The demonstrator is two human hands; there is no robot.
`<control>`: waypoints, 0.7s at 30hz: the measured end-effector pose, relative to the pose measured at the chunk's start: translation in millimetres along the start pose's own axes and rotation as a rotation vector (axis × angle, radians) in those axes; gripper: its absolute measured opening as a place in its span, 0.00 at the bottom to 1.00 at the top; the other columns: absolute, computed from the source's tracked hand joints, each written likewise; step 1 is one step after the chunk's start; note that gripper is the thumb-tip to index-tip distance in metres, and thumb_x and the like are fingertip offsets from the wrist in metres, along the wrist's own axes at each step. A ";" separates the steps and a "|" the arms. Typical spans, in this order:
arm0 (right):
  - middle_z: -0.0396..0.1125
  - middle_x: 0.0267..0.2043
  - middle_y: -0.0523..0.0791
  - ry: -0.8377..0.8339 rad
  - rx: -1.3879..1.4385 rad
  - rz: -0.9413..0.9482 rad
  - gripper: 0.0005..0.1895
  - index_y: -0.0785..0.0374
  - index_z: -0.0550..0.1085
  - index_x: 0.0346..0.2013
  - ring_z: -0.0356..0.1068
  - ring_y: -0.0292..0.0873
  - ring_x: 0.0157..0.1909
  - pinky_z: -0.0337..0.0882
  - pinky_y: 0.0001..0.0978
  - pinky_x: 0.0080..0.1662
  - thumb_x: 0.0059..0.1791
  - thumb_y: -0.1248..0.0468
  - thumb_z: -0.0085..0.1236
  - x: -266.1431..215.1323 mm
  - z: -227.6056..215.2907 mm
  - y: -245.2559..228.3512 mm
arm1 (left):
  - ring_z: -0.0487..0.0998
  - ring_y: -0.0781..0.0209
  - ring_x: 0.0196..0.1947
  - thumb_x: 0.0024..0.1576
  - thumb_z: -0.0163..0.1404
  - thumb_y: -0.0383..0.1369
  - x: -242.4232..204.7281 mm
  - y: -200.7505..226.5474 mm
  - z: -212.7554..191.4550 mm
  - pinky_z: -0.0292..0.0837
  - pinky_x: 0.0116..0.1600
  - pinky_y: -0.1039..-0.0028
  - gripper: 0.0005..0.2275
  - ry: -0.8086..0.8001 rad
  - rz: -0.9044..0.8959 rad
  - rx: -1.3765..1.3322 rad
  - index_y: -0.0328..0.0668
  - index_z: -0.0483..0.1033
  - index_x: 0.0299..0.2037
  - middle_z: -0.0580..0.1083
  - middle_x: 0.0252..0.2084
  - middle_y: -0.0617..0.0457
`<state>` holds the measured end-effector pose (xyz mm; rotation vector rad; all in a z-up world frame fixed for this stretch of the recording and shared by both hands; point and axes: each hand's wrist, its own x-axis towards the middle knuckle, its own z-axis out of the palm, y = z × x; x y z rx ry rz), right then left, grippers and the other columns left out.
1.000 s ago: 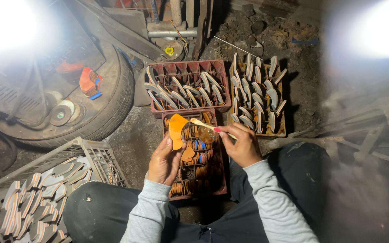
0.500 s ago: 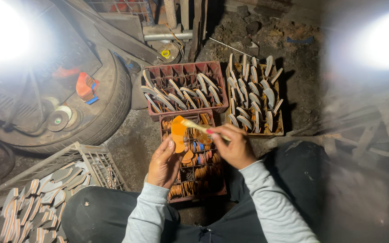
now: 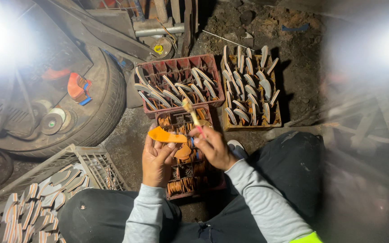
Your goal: The person sits on the floor and applies glue to the edges of curved shoe sole pieces using a brush. They pick up pieces from a crate, apply the adhesive, and place them into a crate.
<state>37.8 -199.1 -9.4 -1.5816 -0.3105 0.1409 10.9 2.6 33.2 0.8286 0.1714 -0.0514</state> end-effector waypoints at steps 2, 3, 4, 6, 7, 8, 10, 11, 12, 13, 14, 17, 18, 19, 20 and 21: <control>0.57 0.27 0.34 -0.026 0.163 0.149 0.13 0.61 0.70 0.35 0.55 0.29 0.27 0.57 0.22 0.27 0.59 0.57 0.50 -1.4 16.1 2.2 | 0.75 0.53 0.57 0.54 0.53 0.17 -2.2 -8.9 3.4 0.71 0.62 0.65 0.39 -0.036 0.061 0.030 0.37 0.46 0.76 0.72 0.57 0.42; 0.56 0.26 0.34 0.000 0.276 0.227 0.12 0.60 0.70 0.35 0.54 0.28 0.25 0.56 0.21 0.27 0.58 0.57 0.50 -2.4 20.8 1.4 | 0.74 0.53 0.58 0.54 0.54 0.16 -3.2 -12.1 4.7 0.71 0.64 0.66 0.40 -0.053 0.093 0.044 0.38 0.45 0.77 0.72 0.57 0.41; 0.55 0.25 0.33 0.021 0.388 0.305 0.11 0.59 0.70 0.35 0.53 0.27 0.24 0.54 0.20 0.26 0.58 0.56 0.51 -3.0 24.3 -0.1 | 0.75 0.53 0.58 0.54 0.54 0.17 -3.9 -13.6 5.3 0.71 0.64 0.66 0.41 -0.051 0.086 0.081 0.38 0.45 0.77 0.72 0.57 0.41; 0.54 0.24 0.33 0.051 0.525 0.396 0.11 0.58 0.70 0.35 0.51 0.26 0.23 0.52 0.18 0.25 0.57 0.57 0.52 -3.6 25.9 -4.3 | 0.75 0.53 0.58 0.53 0.56 0.17 -6.4 -14.4 6.7 0.72 0.63 0.66 0.42 -0.045 0.072 0.153 0.39 0.44 0.77 0.72 0.57 0.42; 0.54 0.24 0.33 0.059 0.550 0.409 0.11 0.59 0.70 0.34 0.51 0.26 0.23 0.52 0.18 0.24 0.56 0.57 0.53 -3.7 23.7 -6.5 | 0.75 0.52 0.58 0.52 0.56 0.18 -7.1 -13.7 7.8 0.72 0.63 0.66 0.43 -0.055 0.072 0.175 0.40 0.44 0.78 0.72 0.57 0.41; 0.53 0.23 0.33 0.071 0.575 0.421 0.11 0.59 0.70 0.34 0.51 0.26 0.22 0.52 0.18 0.24 0.56 0.57 0.53 -3.7 20.6 -8.6 | 0.75 0.52 0.57 0.52 0.57 0.18 -6.8 -12.4 9.5 0.73 0.63 0.65 0.44 -0.068 0.069 0.197 0.41 0.43 0.78 0.72 0.57 0.40; 0.53 0.23 0.33 0.057 0.595 0.405 0.08 0.58 0.72 0.37 0.51 0.26 0.22 0.53 0.18 0.24 0.55 0.57 0.53 0.5 9.5 -12.3 | 0.75 0.52 0.58 0.51 0.59 0.19 -5.9 -6.9 13.0 0.73 0.62 0.63 0.46 -0.104 0.061 0.252 0.45 0.40 0.77 0.70 0.59 0.39; 0.52 0.22 0.33 0.051 0.605 0.395 0.07 0.57 0.73 0.39 0.51 0.26 0.21 0.53 0.17 0.25 0.54 0.57 0.53 3.7 3.0 -13.8 | 0.75 0.52 0.58 0.50 0.60 0.20 -5.7 -2.3 14.0 0.74 0.61 0.62 0.48 -0.127 0.056 0.286 0.47 0.38 0.76 0.68 0.61 0.40; 0.53 0.23 0.33 0.025 0.560 0.377 0.08 0.58 0.72 0.37 0.51 0.26 0.21 0.53 0.18 0.25 0.55 0.57 0.53 7.2 -6.0 -15.1 | 0.74 0.53 0.58 0.49 0.60 0.21 -5.5 2.5 14.7 0.74 0.60 0.61 0.49 -0.151 0.051 0.320 0.50 0.36 0.76 0.67 0.62 0.41; 0.53 0.23 0.33 -0.002 0.515 0.359 0.10 0.60 0.72 0.36 0.51 0.26 0.22 0.53 0.18 0.25 0.57 0.57 0.54 11.1 -15.7 -15.9 | 0.72 0.50 0.61 0.47 0.62 0.22 -5.2 7.4 14.7 0.73 0.62 0.61 0.48 -0.179 0.148 0.551 0.47 0.41 0.75 0.65 0.64 0.40; 0.54 0.24 0.33 -0.027 0.471 0.344 0.13 0.61 0.71 0.34 0.51 0.26 0.22 0.53 0.18 0.25 0.58 0.57 0.54 13.3 -23.0 -15.4 | 0.70 0.47 0.64 0.46 0.64 0.23 -5.5 11.8 13.9 0.71 0.63 0.60 0.47 -0.204 0.244 0.781 0.44 0.45 0.74 0.63 0.67 0.39; 0.59 0.25 0.33 -0.046 0.312 0.422 0.12 0.62 0.74 0.37 0.51 0.25 0.23 0.51 0.18 0.24 0.56 0.56 0.52 14.7 -36.9 -9.1 | 0.69 0.40 0.64 0.43 0.67 0.26 -7.4 13.6 14.1 0.69 0.64 0.59 0.40 -0.246 0.442 1.191 0.41 0.60 0.69 0.64 0.66 0.39; 0.59 0.25 0.33 -0.078 0.276 0.409 0.12 0.62 0.74 0.37 0.52 0.25 0.23 0.53 0.18 0.25 0.57 0.56 0.53 15.0 -37.6 -5.4 | 0.70 0.38 0.63 0.43 0.68 0.27 -8.8 13.8 13.4 0.69 0.63 0.59 0.37 -0.250 0.495 1.283 0.41 0.66 0.66 0.65 0.65 0.39; 0.58 0.25 0.33 -0.111 0.240 0.396 0.13 0.62 0.74 0.37 0.52 0.25 0.24 0.54 0.19 0.26 0.57 0.56 0.53 14.9 -37.3 -1.0 | 0.72 0.41 0.60 0.44 0.67 0.27 -10.5 13.5 12.6 0.71 0.61 0.60 0.34 -0.245 0.431 1.297 0.41 0.68 0.64 0.68 0.63 0.40; 0.58 0.25 0.34 -0.143 0.204 0.382 0.14 0.63 0.75 0.37 0.53 0.25 0.24 0.56 0.19 0.27 0.58 0.55 0.53 15.3 -36.0 4.7 | 0.75 0.43 0.58 0.46 0.66 0.27 -11.6 12.5 12.0 0.72 0.60 0.62 0.30 -0.240 0.366 1.308 0.41 0.71 0.62 0.70 0.62 0.42; 0.58 0.25 0.34 -0.156 0.172 0.378 0.15 0.63 0.74 0.36 0.53 0.25 0.24 0.56 0.20 0.27 0.58 0.55 0.53 15.8 -34.5 11.5 | 0.77 0.45 0.56 0.48 0.65 0.27 -12.3 12.1 10.7 0.74 0.58 0.64 0.27 -0.236 0.302 1.318 0.41 0.74 0.60 0.72 0.60 0.44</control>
